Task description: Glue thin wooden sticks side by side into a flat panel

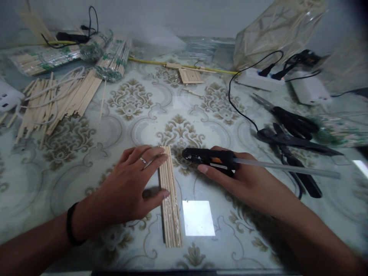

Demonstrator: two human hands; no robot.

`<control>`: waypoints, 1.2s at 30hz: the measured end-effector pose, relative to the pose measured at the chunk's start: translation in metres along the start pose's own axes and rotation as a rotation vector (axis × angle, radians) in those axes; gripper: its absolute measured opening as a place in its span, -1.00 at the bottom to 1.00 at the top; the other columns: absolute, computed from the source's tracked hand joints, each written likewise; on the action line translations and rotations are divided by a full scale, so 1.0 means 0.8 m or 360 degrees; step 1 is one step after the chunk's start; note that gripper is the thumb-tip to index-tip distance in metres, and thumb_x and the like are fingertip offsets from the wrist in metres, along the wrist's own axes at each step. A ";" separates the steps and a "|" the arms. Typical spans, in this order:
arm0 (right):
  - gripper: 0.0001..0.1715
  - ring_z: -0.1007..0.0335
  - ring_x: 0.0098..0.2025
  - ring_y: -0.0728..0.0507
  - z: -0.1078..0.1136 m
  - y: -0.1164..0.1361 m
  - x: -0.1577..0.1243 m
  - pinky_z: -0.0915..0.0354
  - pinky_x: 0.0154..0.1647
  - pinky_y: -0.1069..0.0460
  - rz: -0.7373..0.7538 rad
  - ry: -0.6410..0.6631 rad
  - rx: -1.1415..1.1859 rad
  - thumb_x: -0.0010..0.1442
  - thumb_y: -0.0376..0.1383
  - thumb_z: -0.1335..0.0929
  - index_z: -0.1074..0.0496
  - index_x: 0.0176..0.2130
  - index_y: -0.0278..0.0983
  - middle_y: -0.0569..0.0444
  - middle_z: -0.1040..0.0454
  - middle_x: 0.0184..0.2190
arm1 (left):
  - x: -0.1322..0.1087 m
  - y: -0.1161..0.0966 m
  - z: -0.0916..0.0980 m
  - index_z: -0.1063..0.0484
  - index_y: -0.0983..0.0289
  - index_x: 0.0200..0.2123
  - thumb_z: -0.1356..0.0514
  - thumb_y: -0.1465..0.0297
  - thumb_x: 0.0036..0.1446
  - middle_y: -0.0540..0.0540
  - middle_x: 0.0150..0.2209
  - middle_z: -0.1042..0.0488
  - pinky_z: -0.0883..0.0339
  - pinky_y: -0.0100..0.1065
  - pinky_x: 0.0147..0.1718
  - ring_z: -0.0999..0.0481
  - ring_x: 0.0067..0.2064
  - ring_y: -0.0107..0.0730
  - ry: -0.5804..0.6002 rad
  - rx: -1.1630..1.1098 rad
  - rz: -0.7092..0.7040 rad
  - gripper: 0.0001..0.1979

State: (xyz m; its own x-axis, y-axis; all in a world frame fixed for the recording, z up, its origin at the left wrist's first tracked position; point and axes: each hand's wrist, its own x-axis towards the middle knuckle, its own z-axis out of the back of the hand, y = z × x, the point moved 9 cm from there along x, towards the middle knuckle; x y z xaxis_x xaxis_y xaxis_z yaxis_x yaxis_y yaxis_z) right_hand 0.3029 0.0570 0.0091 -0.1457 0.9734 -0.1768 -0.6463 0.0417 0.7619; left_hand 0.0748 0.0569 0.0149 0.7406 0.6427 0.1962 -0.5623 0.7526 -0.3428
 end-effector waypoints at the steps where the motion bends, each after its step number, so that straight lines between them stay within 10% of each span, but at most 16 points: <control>1: -0.51 -0.60 -0.29 -0.25 0.001 -0.001 0.000 -0.43 -0.26 -0.11 -0.0006 -0.0004 0.0006 0.47 0.20 -0.48 -0.58 -0.24 -0.11 0.05 -0.73 -0.29 | 0.000 0.000 0.000 -0.48 0.30 0.41 -0.35 0.23 0.44 0.37 0.48 -0.56 -0.43 0.28 0.44 -0.52 0.47 0.28 -0.0001 0.0000 -0.0001 -0.44; 11: -0.16 -0.58 -0.26 -0.28 0.001 -0.006 -0.006 -0.49 -0.21 -0.15 -0.0123 0.0052 0.0194 0.36 0.51 -0.42 -0.60 -0.28 -0.17 -0.02 -0.67 -0.35 | 0.003 0.001 0.007 -0.62 0.22 0.16 -0.22 0.42 0.59 0.29 0.36 -0.66 -0.47 0.18 0.37 -0.56 0.39 0.13 -0.0088 -0.0053 -0.0036 -0.79; 36: -0.28 -0.51 -0.31 -0.23 0.005 -0.005 -0.004 -0.40 -0.25 -0.14 -0.0119 -0.0039 0.0213 0.41 0.39 -0.40 -0.59 -0.30 -0.16 0.01 -0.62 -0.37 | 0.001 0.018 0.030 -0.63 0.19 0.04 -0.23 0.53 0.61 0.03 -0.12 -0.74 -0.55 -0.13 0.05 -0.68 -0.07 -0.22 -0.0420 0.0000 -0.0008 -0.81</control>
State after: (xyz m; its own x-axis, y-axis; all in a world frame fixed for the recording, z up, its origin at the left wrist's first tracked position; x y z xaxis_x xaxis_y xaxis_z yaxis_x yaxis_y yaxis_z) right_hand 0.3095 0.0544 0.0092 -0.0814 0.9717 -0.2219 -0.5487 0.1422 0.8238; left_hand 0.0586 0.0715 0.0324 0.6219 0.6539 0.4309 -0.5587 0.7560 -0.3410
